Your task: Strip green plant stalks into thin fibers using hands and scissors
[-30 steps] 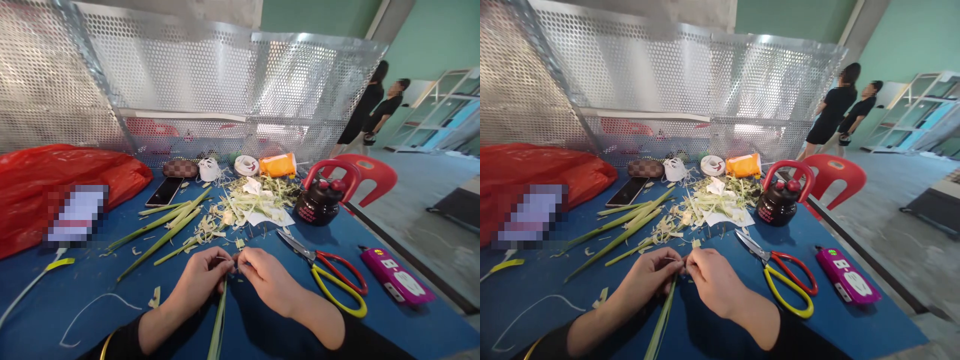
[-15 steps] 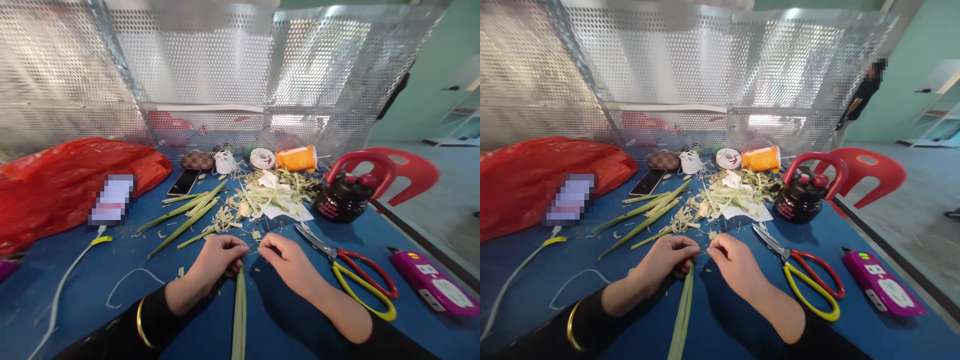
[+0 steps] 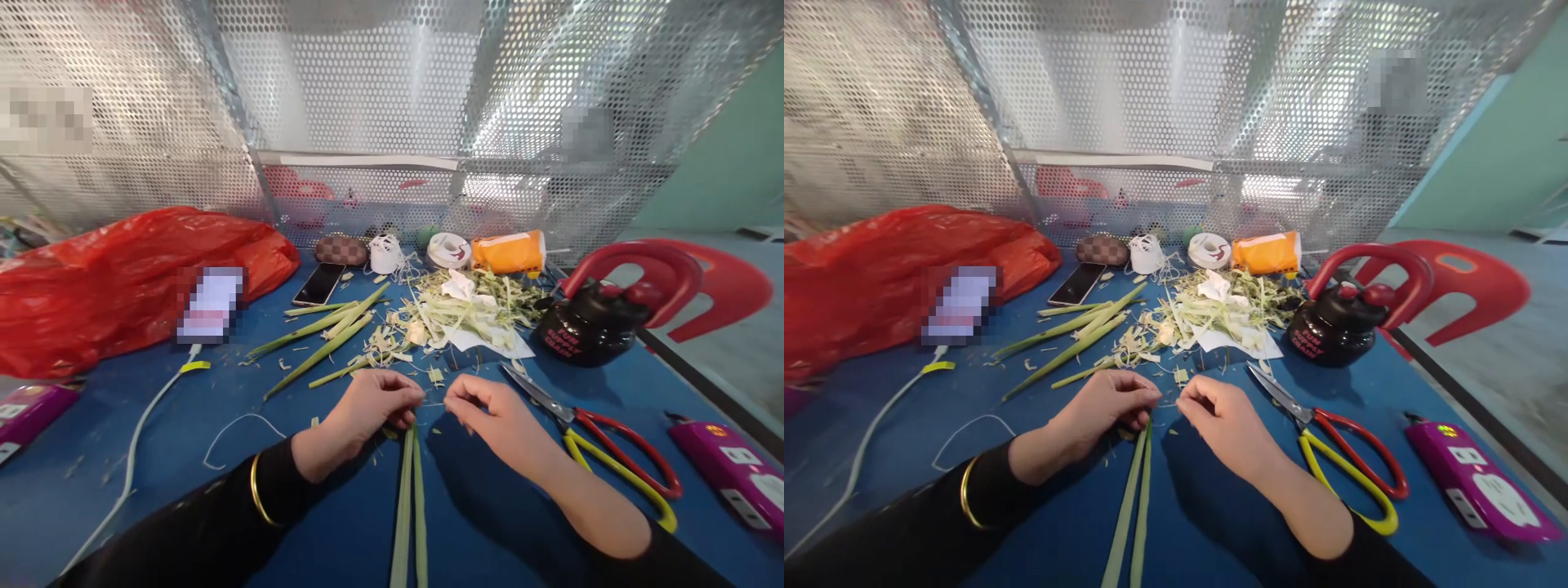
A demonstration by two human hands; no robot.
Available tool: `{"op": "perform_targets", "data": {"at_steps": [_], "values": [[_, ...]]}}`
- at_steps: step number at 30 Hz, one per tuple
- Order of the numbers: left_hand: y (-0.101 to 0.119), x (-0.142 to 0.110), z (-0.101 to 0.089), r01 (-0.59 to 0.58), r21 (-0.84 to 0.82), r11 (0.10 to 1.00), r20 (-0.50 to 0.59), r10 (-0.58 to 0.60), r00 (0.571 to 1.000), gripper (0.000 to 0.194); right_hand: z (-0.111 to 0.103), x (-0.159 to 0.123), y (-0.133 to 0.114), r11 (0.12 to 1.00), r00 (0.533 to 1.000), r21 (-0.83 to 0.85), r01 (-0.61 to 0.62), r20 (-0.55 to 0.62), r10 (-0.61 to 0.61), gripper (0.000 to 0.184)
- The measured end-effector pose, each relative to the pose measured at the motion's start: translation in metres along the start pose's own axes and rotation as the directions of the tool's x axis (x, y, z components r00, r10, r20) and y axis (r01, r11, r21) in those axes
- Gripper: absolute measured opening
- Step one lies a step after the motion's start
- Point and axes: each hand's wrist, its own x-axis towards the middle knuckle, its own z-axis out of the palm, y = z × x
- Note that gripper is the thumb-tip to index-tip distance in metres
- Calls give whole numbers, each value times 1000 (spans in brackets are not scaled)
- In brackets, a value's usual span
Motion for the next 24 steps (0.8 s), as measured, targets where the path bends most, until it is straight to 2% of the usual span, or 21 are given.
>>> {"op": "perform_targets", "data": {"at_steps": [3,6,9,17,24], "values": [[-5,-2,6,-42,76,996,13,41,999,7,6,3,1,995,1000,90,-31,-2,31,21],[-9,-1,7,-83,79,993,18,82,996,14,12,5,0,986,999,165,-38,-28,43,23],[-10,0,6,-80,104,991,35,77,996,13,16,7,-1,970,996,237,-53,-55,68,23],[-11,0,5,-108,180,978,55,100,993,7,19,8,-6,946,992,309,-98,-39,116,21],[1,-3,6,-14,145,989,35,9,999,6,14,7,1,932,978,352,-87,-148,147,20]]}}
